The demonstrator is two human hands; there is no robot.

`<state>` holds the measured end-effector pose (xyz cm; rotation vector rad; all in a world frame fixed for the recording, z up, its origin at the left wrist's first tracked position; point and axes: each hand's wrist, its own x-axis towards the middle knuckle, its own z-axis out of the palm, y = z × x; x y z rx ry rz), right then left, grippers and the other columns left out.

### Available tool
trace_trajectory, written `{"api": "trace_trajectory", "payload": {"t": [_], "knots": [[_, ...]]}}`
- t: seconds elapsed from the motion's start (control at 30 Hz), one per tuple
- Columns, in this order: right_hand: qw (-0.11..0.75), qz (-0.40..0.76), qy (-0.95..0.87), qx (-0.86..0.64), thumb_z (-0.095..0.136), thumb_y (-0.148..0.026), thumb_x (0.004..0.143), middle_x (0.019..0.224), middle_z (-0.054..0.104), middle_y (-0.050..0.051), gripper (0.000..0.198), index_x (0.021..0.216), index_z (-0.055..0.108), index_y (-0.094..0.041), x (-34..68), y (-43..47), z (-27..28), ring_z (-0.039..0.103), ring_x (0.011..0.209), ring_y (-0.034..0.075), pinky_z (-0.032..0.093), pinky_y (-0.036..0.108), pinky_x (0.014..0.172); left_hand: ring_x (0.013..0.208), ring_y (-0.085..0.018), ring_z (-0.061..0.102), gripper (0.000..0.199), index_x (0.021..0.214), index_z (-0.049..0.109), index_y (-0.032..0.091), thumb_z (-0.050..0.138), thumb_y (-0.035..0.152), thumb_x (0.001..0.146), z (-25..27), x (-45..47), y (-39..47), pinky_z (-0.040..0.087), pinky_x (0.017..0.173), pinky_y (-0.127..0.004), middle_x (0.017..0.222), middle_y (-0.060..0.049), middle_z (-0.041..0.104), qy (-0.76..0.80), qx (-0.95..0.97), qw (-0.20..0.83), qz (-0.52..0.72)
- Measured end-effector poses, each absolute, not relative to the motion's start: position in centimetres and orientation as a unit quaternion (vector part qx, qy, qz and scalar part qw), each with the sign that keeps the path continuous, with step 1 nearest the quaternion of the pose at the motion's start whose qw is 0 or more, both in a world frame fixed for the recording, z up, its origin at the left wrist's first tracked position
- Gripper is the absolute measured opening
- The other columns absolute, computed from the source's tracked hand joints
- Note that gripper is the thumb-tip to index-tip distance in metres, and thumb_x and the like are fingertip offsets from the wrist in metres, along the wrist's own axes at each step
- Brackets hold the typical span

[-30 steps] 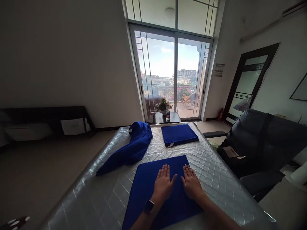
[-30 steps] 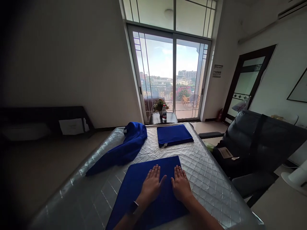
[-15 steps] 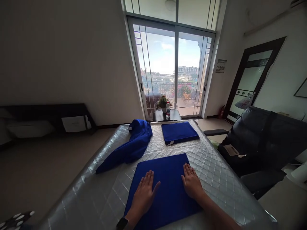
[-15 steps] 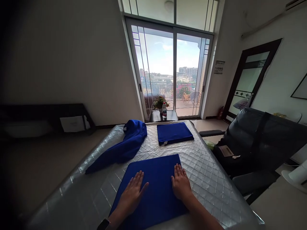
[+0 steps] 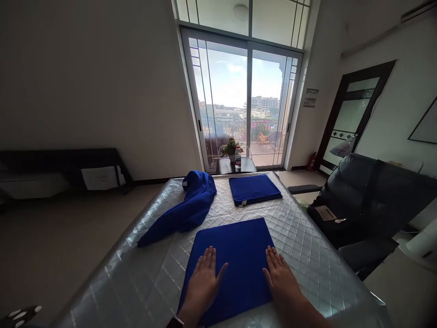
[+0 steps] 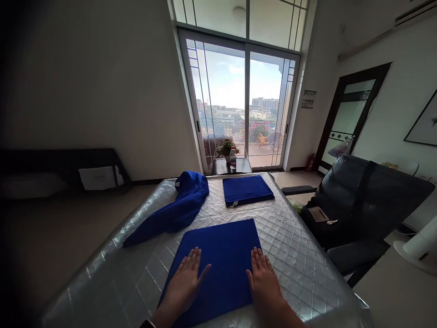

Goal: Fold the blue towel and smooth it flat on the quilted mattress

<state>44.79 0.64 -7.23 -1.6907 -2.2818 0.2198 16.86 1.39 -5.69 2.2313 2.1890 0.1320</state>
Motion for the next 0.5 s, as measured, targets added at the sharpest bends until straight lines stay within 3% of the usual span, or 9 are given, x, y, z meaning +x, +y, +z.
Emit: {"api": "trace_trajectory", "payload": {"t": [0.13,0.27,0.5], "knots": [[0.152,0.060,-0.789,-0.592,0.027,-0.047,0.099,0.161,0.028,0.006,0.060,0.153,0.022,-0.022,45.7,-0.3,-8.8,0.025,0.149,0.021,0.033,0.045,0.121,0.149,-0.025,0.027,0.075,0.151,0.031,0.014,0.026,0.062,0.094,-5.6,24.5,1.5,0.033,0.123,-0.045,0.160,-0.011,0.031,0.580,0.802,0.059,0.131],[0.158,0.043,-0.801,-0.576,0.030,-0.036,0.099,0.160,0.030,0.004,0.055,0.152,0.024,-0.024,46.0,0.1,-9.5,0.026,0.148,0.021,0.035,0.045,0.120,0.148,-0.024,0.029,0.067,0.153,0.028,0.021,0.032,0.055,0.095,-6.3,29.5,1.2,0.037,0.122,-0.045,0.159,-0.008,0.033,0.491,0.851,0.088,0.166],[0.147,0.106,-0.774,-0.606,0.027,-0.046,0.098,0.162,0.021,0.000,0.060,0.153,0.018,-0.025,45.6,-0.2,-8.5,0.020,0.150,0.021,0.027,0.045,0.124,0.150,-0.024,0.026,0.071,0.154,0.018,0.025,0.028,0.061,0.094,-7.6,22.7,-0.9,0.032,0.123,-0.048,0.162,-0.003,0.024,0.572,0.805,0.099,0.121]]}}
